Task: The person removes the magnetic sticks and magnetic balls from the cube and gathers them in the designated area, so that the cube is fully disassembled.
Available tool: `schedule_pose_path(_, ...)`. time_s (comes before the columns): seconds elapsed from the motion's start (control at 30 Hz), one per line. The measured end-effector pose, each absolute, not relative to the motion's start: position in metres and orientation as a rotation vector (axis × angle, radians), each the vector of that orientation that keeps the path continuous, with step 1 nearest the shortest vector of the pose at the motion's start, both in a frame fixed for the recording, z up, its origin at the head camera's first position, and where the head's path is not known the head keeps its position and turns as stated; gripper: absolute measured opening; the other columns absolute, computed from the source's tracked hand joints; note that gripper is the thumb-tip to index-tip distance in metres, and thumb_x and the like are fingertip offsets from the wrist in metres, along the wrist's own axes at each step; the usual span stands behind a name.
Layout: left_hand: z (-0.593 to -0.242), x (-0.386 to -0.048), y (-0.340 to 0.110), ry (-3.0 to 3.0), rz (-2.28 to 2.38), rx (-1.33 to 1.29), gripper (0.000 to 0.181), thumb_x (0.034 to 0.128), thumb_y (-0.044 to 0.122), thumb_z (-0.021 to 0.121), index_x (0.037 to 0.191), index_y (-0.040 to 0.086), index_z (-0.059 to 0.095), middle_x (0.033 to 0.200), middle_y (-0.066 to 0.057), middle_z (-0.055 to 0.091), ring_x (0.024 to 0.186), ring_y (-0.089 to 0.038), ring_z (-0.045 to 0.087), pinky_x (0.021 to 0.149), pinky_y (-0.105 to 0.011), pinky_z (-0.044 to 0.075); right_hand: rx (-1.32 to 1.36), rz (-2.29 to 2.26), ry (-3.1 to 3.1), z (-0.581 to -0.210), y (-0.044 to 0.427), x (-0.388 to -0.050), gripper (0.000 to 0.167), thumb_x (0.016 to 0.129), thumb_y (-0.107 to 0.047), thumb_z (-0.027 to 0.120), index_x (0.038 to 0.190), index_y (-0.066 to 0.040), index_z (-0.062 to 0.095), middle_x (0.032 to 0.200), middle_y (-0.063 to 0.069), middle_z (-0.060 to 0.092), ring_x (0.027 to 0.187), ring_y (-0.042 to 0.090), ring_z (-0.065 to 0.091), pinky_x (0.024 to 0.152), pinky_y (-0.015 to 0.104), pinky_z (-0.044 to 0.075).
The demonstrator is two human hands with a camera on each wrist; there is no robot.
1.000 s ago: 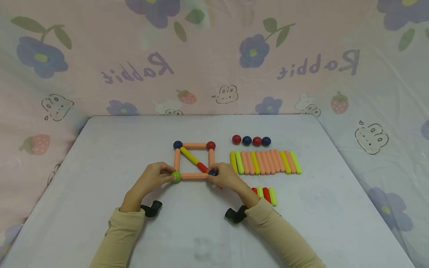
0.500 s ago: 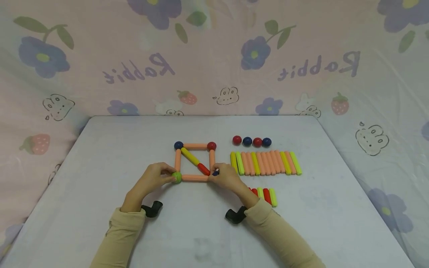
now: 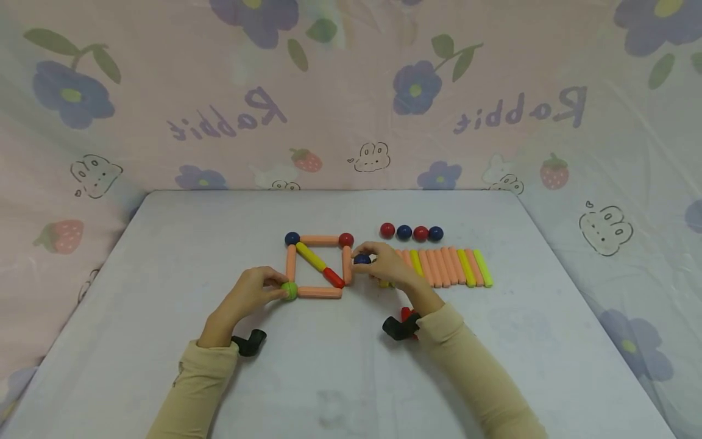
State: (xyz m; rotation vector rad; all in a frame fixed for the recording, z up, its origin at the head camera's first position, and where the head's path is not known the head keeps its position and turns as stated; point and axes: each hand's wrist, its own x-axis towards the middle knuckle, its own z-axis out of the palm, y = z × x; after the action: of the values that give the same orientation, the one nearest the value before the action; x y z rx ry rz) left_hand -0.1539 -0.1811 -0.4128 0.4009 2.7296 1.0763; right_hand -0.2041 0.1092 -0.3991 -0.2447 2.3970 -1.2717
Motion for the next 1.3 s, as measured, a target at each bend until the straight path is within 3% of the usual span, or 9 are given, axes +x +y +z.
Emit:
schedule_pose_path(0.17,-0.412,-0.154,-0.18,2.728,1.079,0.395,0.025,0.0836,0.009,0.073,0.106,-0.004,0.07,0.101,-0.018,0.071,0.097,-0.03,0.067,0.09,-0.046,0.055,-0.268,-1.308,2.37,-0.399,0.119,-0.225,0.044,0.086,-0.004,0.065,0.129,-0.005,0.055,0.12,0.018,0.056,0.069,0.016,0.054,0.059,0.02,0.049)
schedule_pose_path(0.33,-0.412,-0.153,-0.179,2.721,1.072,0.372,0.026,0.0842,0.01,0.073,0.106,-0.003,0.069,0.102,-0.017,0.071,0.098,-0.03,0.066,0.09,-0.046,0.055,-0.273,-1.332,2.419,-0.401,0.124,-0.244,0.045,0.088,0.002,0.06,0.132,0.0,0.051,0.121,0.022,0.055,0.072,0.024,0.062,0.06,0.02,0.053)
schedule_pose_path(0.47,-0.412,-0.153,-0.179,2.718,1.077,0.374,0.026,0.084,0.009,0.073,0.106,-0.003,0.069,0.102,-0.017,0.071,0.097,-0.029,0.066,0.089,-0.045,0.055,-0.225,-1.28,2.501,-0.405,0.127,-0.259,0.044,0.091,-0.003,0.06,0.134,-0.004,0.05,0.125,0.021,0.052,0.074,0.023,0.064,0.063,0.02,0.054)
schedule_pose_path(0.63,-0.413,-0.154,-0.18,2.718,1.08,0.385,0.026,0.0839,0.01,0.073,0.106,-0.003,0.069,0.101,-0.017,0.071,0.097,-0.029,0.067,0.089,-0.045,0.055,-0.215,-1.112,2.659,-0.411,0.13,-0.273,0.043,0.092,-0.011,0.063,0.134,-0.01,0.053,0.132,0.018,0.052,0.068,0.015,0.053,0.057,0.016,0.049)
schedule_pose_path(0.73,-0.413,-0.154,-0.181,2.72,1.082,0.387,0.026,0.0838,0.01,0.073,0.106,-0.003,0.07,0.101,-0.017,0.071,0.096,-0.029,0.067,0.089,-0.045,0.055,-0.211,-1.053,2.708,-0.415,0.131,-0.279,0.042,0.091,-0.013,0.065,0.132,-0.011,0.055,0.134,0.016,0.054,0.08,0.019,0.052,0.056,0.015,0.045)
schedule_pose_path(0.9,-0.413,-0.153,-0.181,2.714,1.092,0.379,0.026,0.0838,0.01,0.073,0.106,-0.003,0.069,0.1,-0.017,0.071,0.094,-0.027,0.067,0.085,-0.042,0.056,-0.187,-1.015,2.707,-0.419,0.132,-0.284,0.043,0.091,-0.013,0.065,0.133,-0.011,0.055,0.13,0.017,0.056,0.098,0.026,0.051,0.061,0.016,0.044)
schedule_pose_path(1.3,-0.411,-0.153,-0.181,2.709,1.099,0.365,0.026,0.0836,0.009,0.073,0.106,-0.003,0.069,0.101,-0.017,0.071,0.094,-0.026,0.067,0.084,-0.041,0.056,-0.131,-0.937,2.715,-0.419,0.131,-0.286,0.046,0.092,-0.013,0.062,0.137,-0.012,0.052,0.139,0.015,0.054,0.107,0.028,0.053,0.081,0.029,0.051)
